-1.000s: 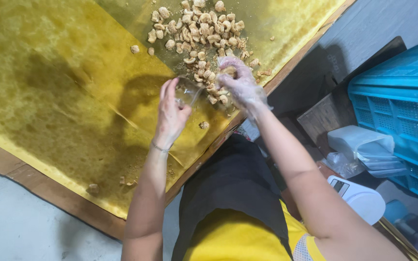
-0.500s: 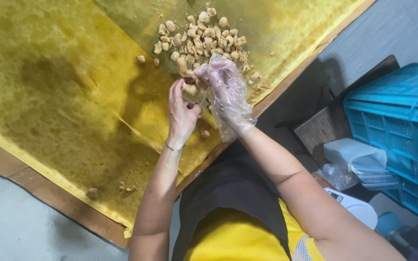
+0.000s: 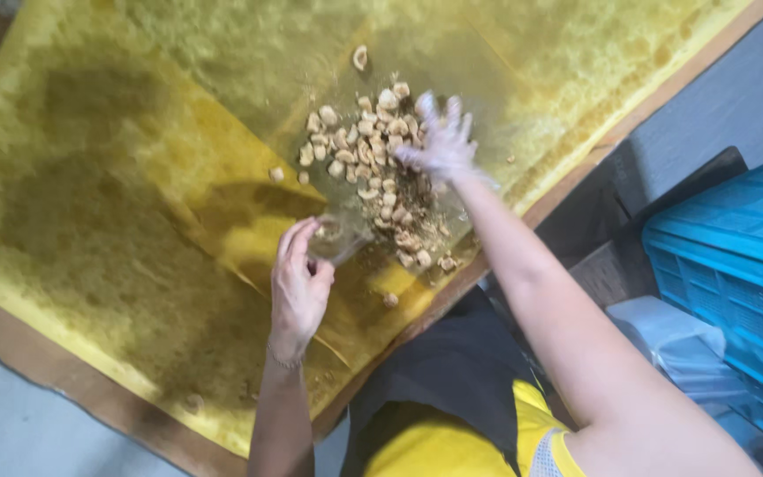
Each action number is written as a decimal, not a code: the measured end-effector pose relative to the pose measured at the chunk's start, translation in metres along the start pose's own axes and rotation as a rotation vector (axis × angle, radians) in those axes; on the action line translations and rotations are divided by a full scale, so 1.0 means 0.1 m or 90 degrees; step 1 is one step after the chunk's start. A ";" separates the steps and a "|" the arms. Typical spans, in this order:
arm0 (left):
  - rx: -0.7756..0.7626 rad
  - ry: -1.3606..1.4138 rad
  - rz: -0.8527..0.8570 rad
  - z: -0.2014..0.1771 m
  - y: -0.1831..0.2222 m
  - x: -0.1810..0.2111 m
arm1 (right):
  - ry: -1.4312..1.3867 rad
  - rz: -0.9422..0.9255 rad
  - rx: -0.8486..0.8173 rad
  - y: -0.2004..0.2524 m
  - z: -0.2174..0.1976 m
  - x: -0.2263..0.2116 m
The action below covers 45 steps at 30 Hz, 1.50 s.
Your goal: The person scoops cashews from a large yellow tray into clear plastic bags, weighs each bag on a digital scale, and places the filled bags into a blue basket. The person also gathers spilled cashew pieces from the tray and spreads the remaining cashews evenly across the surface.
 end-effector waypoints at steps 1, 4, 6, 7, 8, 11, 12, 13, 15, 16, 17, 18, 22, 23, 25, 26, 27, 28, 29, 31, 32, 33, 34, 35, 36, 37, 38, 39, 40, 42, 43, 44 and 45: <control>0.000 0.022 -0.024 -0.01 -0.09 -0.05 | 0.071 0.012 -0.027 -0.06 0.11 -0.14; 0.035 0.034 -0.022 -0.06 -0.16 -0.18 | 0.180 -0.029 -0.060 -0.06 0.55 -0.44; 0.044 0.040 -0.005 -0.07 -0.22 -0.23 | 0.201 -0.091 -0.034 -0.08 0.71 -0.50; 0.047 0.044 0.003 -0.08 -0.22 -0.24 | 0.210 -0.127 -0.015 -0.07 0.79 -0.50; 0.041 0.050 -0.005 -0.07 -0.22 -0.26 | 0.219 -0.164 0.006 -0.08 0.83 -0.50; 0.020 0.073 -0.029 -0.05 -0.24 -0.28 | 0.221 -0.179 0.004 -0.08 0.84 -0.47; 0.009 0.080 -0.043 -0.04 -0.22 -0.29 | 0.207 -0.154 -0.001 -0.11 0.83 -0.48; -0.003 0.088 -0.056 -0.03 -0.21 -0.30 | 0.193 -0.130 -0.006 -0.17 0.80 -0.51; -0.015 0.113 -0.055 -0.04 -0.16 -0.30 | 0.187 -0.144 0.004 -0.14 0.83 -0.50; -0.020 0.126 -0.050 -0.04 -0.15 -0.30 | 0.196 -0.184 0.027 -0.11 0.85 -0.49; -0.027 0.141 -0.051 -0.04 -0.14 -0.31 | 0.204 -0.224 0.050 -0.09 0.85 -0.47; -0.033 0.157 -0.052 -0.04 -0.11 -0.30 | 0.160 -0.236 0.073 -0.09 0.80 -0.42; -0.066 0.188 -0.059 -0.04 -0.05 -0.25 | -0.460 -0.070 -0.042 -0.14 0.56 -0.02; -0.073 0.183 -0.058 -0.02 -0.06 -0.23 | -0.708 -0.176 -0.212 -0.11 0.48 0.00; -0.085 0.172 -0.051 0.03 -0.10 -0.18 | -1.185 -0.400 -0.572 0.02 0.12 -0.02; -0.090 0.157 -0.044 0.07 -0.12 -0.15 | -1.207 -0.246 -0.475 0.07 0.10 0.01; -0.095 0.142 -0.037 0.12 -0.14 -0.13 | -1.219 -0.097 -0.371 0.17 0.07 0.05; -0.100 0.128 -0.025 0.20 -0.19 -0.11 | -1.221 0.043 -0.257 0.33 0.01 0.08; -0.102 0.129 -0.019 0.30 -0.24 -0.11 | -1.243 -0.062 -0.301 0.55 -0.11 -0.03; -0.103 0.130 -0.014 0.55 -0.31 -0.12 | -1.267 -0.275 -0.394 1.01 -0.28 -0.22; -0.065 0.101 0.049 0.66 -0.38 -0.10 | -1.266 -0.351 -0.407 1.21 -0.34 -0.32; -0.027 0.073 0.112 0.77 -0.46 -0.07 | -1.261 -0.428 -0.420 1.38 -0.38 -0.39; 0.008 0.044 0.173 0.85 -0.47 -0.05 | -1.256 -0.501 -0.431 1.53 -0.41 -0.44; 0.027 0.057 0.194 0.90 -0.46 -0.04 | -1.199 -0.529 -0.361 1.63 -0.44 -0.44; 0.045 0.070 0.216 0.94 -0.45 -0.01 | -1.141 -0.553 -0.289 1.70 -0.46 -0.44; 0.062 0.083 0.237 0.96 -0.44 0.03 | -1.081 -0.575 -0.219 1.76 -0.48 -0.43; 0.063 0.093 0.219 0.97 -0.43 0.05 | -1.044 -0.590 -0.188 1.81 -0.49 -0.42; 0.064 0.102 0.200 0.97 -0.43 0.07 | -1.007 -0.605 -0.158 1.85 -0.50 -0.41; 0.065 0.110 0.178 0.96 -0.41 0.09 | -0.970 -0.616 -0.131 1.89 -0.51 -0.41; 0.090 0.148 0.195 0.92 -0.36 0.14 | -0.886 -0.653 -0.089 1.96 -0.53 -0.38; 0.103 0.168 0.203 0.90 -0.34 0.16 | -0.843 -0.670 -0.069 1.99 -0.53 -0.37; 0.092 0.209 0.173 0.90 -0.34 0.16 | -0.871 -0.666 -0.062 1.98 -0.51 -0.37; 0.081 0.250 0.144 0.90 -0.34 0.15 | -0.899 -0.661 -0.055 1.96 -0.47 -0.40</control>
Point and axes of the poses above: each hand's wrist, its own y-axis away from the middle knuckle, its own z-axis out of the palm, x = y × z, the point moved 4 cm from there along -y, towards the middle knuckle, and after that the axes turned 8 degrees about z, right-handed, at the moved point
